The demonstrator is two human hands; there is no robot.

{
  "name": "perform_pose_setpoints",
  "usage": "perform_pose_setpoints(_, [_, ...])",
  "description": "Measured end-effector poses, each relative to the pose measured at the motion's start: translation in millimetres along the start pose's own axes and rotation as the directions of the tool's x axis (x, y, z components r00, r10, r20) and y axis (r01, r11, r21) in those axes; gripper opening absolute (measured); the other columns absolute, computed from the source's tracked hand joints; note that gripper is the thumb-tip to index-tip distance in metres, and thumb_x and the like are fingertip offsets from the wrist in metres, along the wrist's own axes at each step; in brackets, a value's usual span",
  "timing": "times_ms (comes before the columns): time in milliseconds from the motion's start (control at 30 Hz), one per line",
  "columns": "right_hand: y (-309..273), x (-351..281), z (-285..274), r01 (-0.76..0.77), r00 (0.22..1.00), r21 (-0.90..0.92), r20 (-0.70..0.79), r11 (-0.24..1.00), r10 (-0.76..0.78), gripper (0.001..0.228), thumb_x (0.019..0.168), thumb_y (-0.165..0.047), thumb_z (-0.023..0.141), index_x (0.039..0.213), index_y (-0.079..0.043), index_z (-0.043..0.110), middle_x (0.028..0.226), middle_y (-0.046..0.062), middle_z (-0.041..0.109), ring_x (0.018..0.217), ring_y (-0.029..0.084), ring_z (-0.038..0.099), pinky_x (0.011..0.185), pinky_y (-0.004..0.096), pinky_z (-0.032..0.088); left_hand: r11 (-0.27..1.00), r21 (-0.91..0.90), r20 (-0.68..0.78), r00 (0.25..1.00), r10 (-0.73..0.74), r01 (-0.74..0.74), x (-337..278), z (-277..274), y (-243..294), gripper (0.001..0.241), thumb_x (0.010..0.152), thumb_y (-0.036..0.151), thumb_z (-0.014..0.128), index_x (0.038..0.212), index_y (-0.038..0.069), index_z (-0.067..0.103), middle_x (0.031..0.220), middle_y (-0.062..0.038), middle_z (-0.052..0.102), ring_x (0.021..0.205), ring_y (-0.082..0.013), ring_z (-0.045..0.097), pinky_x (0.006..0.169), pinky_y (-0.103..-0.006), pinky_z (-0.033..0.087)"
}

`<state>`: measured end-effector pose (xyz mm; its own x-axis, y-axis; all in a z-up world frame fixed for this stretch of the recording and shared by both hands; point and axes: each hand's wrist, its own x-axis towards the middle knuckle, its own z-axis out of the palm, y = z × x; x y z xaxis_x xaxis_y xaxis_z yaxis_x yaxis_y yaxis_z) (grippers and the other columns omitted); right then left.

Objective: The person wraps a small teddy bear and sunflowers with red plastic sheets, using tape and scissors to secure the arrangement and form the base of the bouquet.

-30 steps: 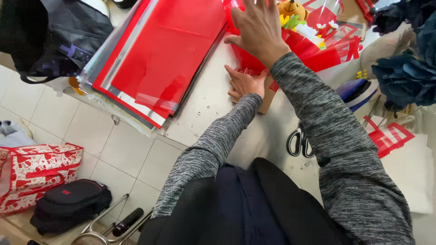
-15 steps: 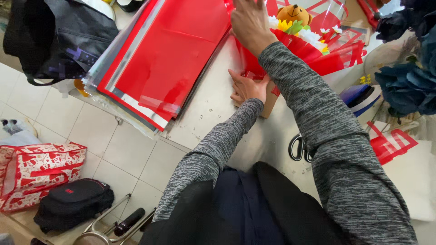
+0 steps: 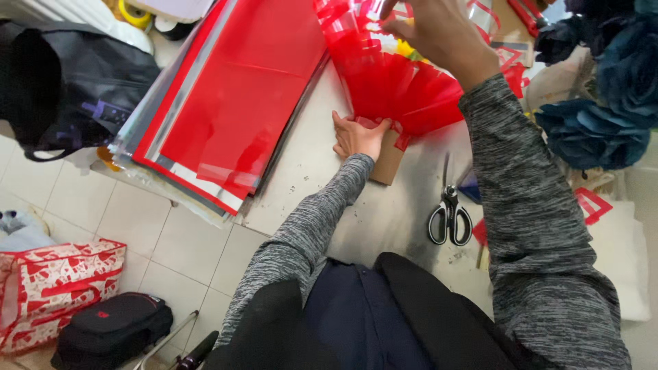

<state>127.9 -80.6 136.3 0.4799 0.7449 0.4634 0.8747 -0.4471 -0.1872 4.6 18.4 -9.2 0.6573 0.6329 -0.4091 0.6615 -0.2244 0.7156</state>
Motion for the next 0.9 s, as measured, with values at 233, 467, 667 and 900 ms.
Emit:
perform_pose_setpoints(233, [4.5, 4.3, 31.2, -0.146, 0.975, 0.111, 0.183, 0.983, 0.124, 0.022, 0.088, -0.026, 0.073, 0.099, -0.010, 0.061, 0.103, 0.015, 0.048, 0.101, 0.033, 0.044, 0.081, 0.046, 0.039, 0.997, -0.072, 0.049, 0.999, -0.016, 0.019, -0.7, -2.5, 0.9, 0.117, 0.055, 0.049, 0.072, 0.143, 0.009, 0.005, 0.129, -0.007, 0.045, 0.126, -0.0278, 0.040, 0.101, -0.0519, 0.024])
perform_pose_setpoints(467, [-0.6, -2.7, 56.1, -0.203, 0.977, -0.025, -0.073, 0.979, 0.200, 0.027, 0.081, -0.018, 0.082, 0.087, -0.007, 0.058, 0.099, 0.010, 0.046, 0.090, 0.026, 0.043, 0.068, 0.037, 0.045, 0.995, -0.090, -0.012, 0.999, 0.043, -0.044, -5.7, -2.6, -1.4, 0.111, 0.055, 0.049, 0.073, 0.141, 0.010, 0.013, 0.126, -0.005, 0.046, 0.123, -0.0261, 0.045, 0.099, -0.0526, 0.026])
perform_pose_setpoints(667, [-65.4, -69.2, 26.9, -0.417, 0.858, 0.269, -0.200, 0.868, 0.474, 0.029, 0.096, -0.030, 0.066, 0.097, -0.005, 0.049, 0.095, 0.012, 0.048, 0.093, 0.026, 0.052, 0.072, 0.037, 0.047, 0.992, -0.081, 0.004, 0.996, 0.093, -0.092, 2.6, 3.7, -15.7, 0.111, 0.057, 0.053, 0.074, 0.140, 0.015, 0.010, 0.125, -0.003, 0.046, 0.122, -0.0235, 0.046, 0.099, -0.0485, 0.027])
perform_pose_setpoints(900, [-106.3, -167.5, 88.8, -0.917, 0.367, 0.289, 0.335, 0.276, 0.868, 0.065, 0.085, -0.065, 0.054, 0.111, -0.005, 0.059, 0.098, 0.026, 0.064, 0.096, 0.044, 0.060, 0.083, 0.054, 0.047, 0.997, -0.070, 0.121, 0.992, 0.028, -0.019, 3.6, -9.6, -10.0, 0.114, 0.059, 0.056, 0.078, 0.140, 0.022, 0.006, 0.133, -0.003, 0.041, 0.127, -0.0205, 0.043, 0.106, -0.0430, 0.024])
